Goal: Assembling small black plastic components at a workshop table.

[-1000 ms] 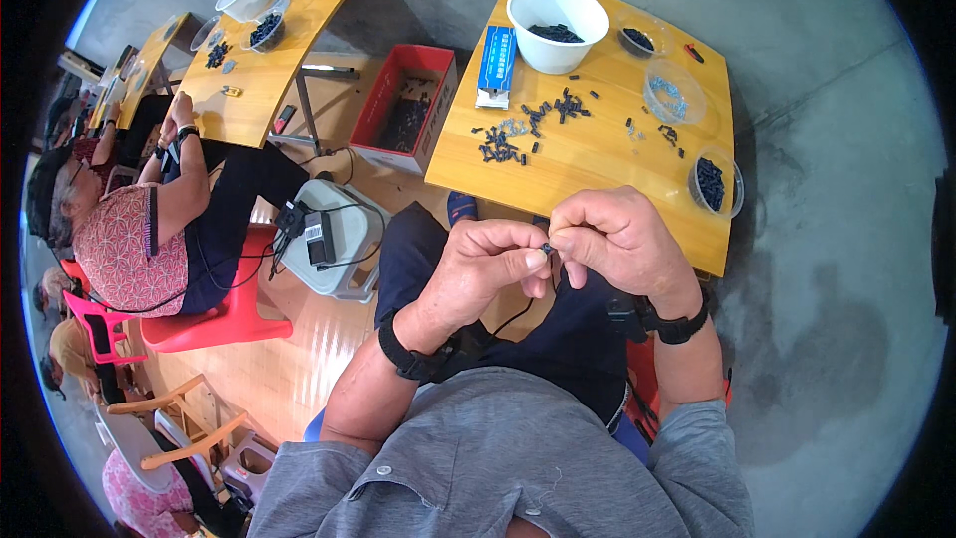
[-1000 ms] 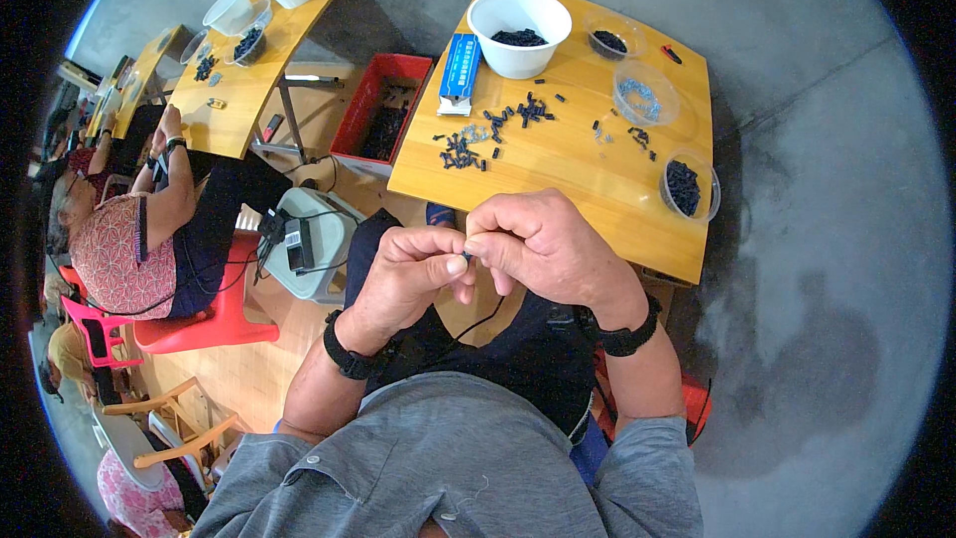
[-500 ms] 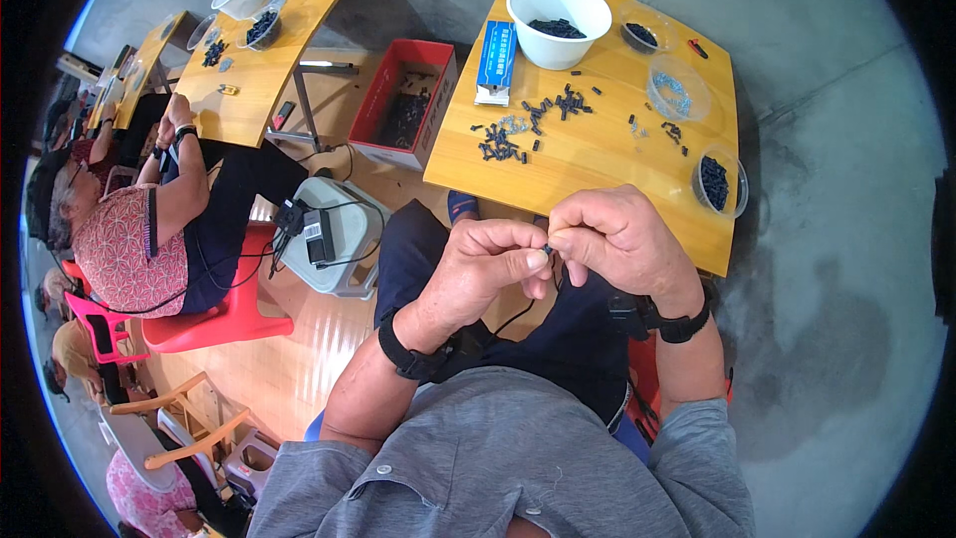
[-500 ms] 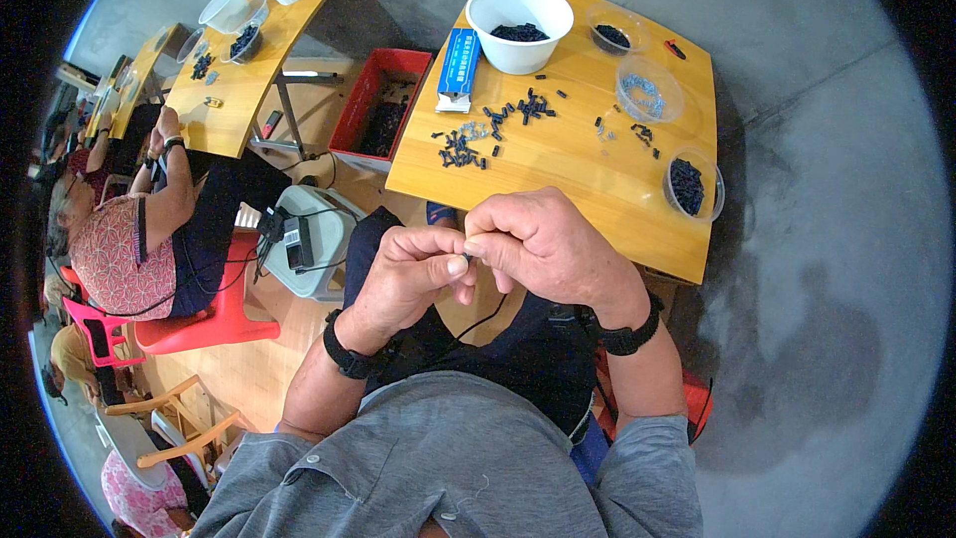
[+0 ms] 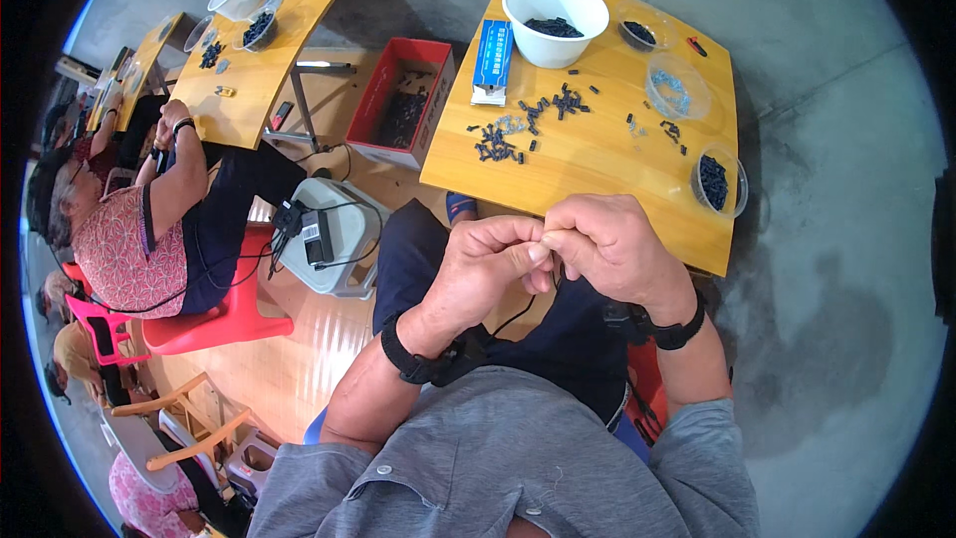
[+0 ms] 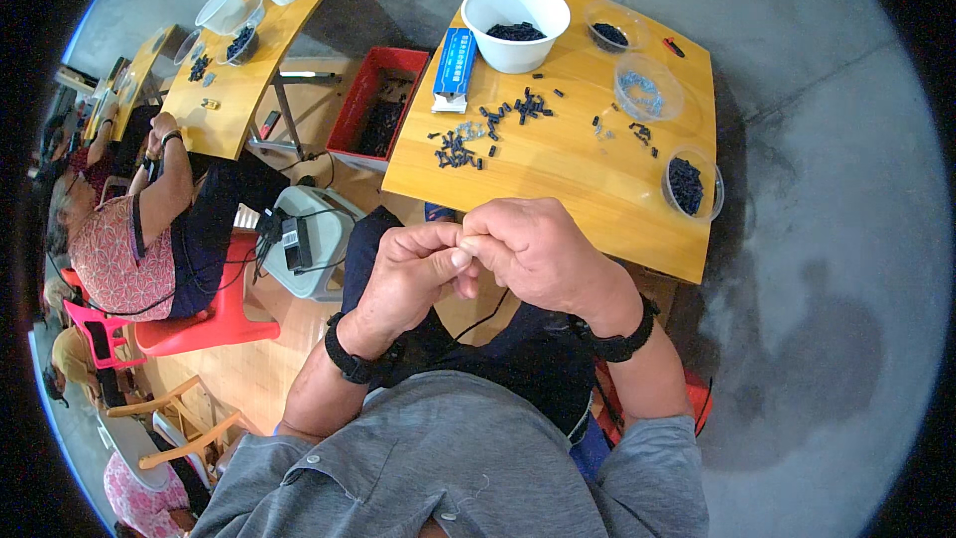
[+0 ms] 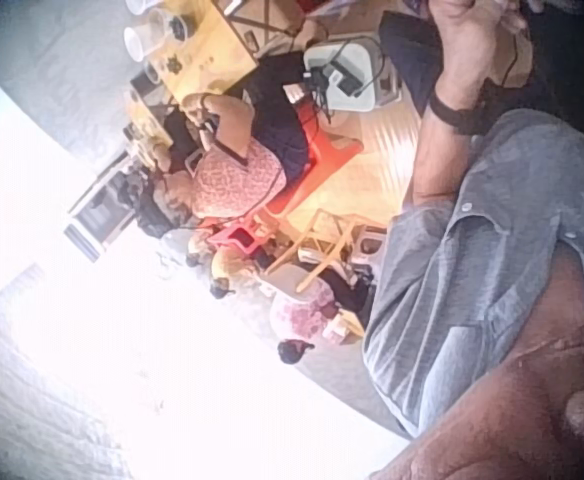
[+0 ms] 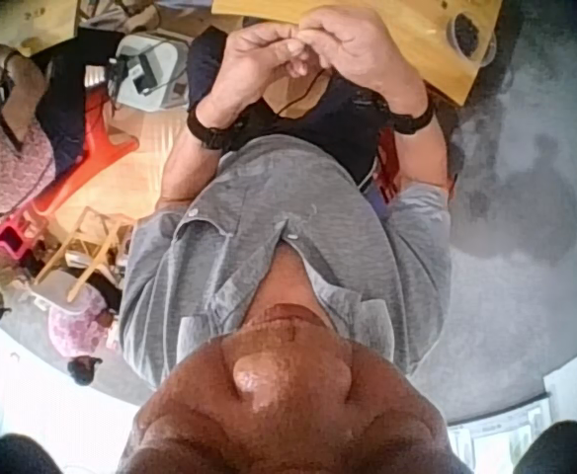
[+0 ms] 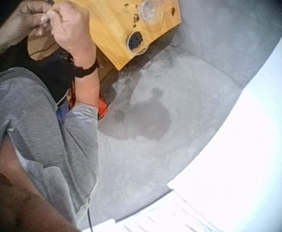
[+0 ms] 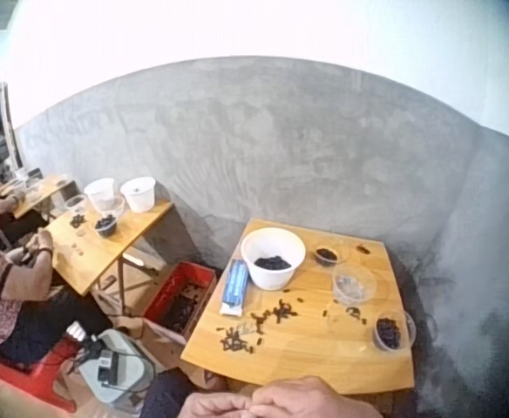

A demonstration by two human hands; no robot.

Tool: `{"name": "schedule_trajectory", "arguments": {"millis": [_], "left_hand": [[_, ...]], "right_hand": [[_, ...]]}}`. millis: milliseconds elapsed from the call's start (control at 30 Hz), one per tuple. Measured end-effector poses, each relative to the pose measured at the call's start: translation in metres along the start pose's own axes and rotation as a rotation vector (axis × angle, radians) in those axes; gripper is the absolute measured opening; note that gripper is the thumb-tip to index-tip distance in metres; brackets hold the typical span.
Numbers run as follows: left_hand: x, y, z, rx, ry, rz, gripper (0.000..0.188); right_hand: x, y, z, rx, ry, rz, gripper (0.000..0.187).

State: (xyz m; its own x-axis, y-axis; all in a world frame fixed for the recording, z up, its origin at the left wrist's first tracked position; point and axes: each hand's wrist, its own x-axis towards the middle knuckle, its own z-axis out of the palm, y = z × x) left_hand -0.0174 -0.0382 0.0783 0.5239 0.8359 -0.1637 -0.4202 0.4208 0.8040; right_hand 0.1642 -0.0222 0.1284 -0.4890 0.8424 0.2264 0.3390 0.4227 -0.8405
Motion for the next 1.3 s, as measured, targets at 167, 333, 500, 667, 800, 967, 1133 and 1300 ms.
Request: {"name": "schedule_trajectory", "arguments": {"millis": [167,333,500,667,800,967,1133,1300], "left_hand": [[0.002,0.001,0.0,0.133,-0.019,-0.028,0.011],[-0.001,0.008,0.003,0.138,-0.074,-0.077,0.01],[-0.006,0.01,0.011,0.054,-0.077,-0.107,0.011],[-0.015,0.005,0.02,-0.017,-0.073,-0.046,0.012],[-0.019,0.005,0.024,0.016,-0.101,-0.019,0.012],[-0.024,0.012,0.029,0.126,-0.116,-0.008,0.011],[-0.028,0.008,0.03,0.145,-0.091,0.05,0.011],[-0.031,0.008,0.03,0.079,-0.069,0.095,0.009]], "right_hand": [[-0.004,0.004,-0.001,0.011,-0.023,0.018,0.007],[-0.014,0.007,-0.004,0.286,-0.051,0.14,0.009],[-0.019,0.005,-0.001,0.227,0.026,0.028,0.011],[-0.025,-0.005,0.002,0.102,0.089,-0.122,0.01],[-0.029,-0.011,0.005,0.064,0.124,-0.174,0.008],[-0.033,-0.018,-0.001,0.047,0.077,-0.197,0.006],[-0.035,-0.019,-0.001,0.102,0.052,-0.167,0.01],[-0.044,-0.021,0.009,0.436,0.208,0.144,0.021]]}}
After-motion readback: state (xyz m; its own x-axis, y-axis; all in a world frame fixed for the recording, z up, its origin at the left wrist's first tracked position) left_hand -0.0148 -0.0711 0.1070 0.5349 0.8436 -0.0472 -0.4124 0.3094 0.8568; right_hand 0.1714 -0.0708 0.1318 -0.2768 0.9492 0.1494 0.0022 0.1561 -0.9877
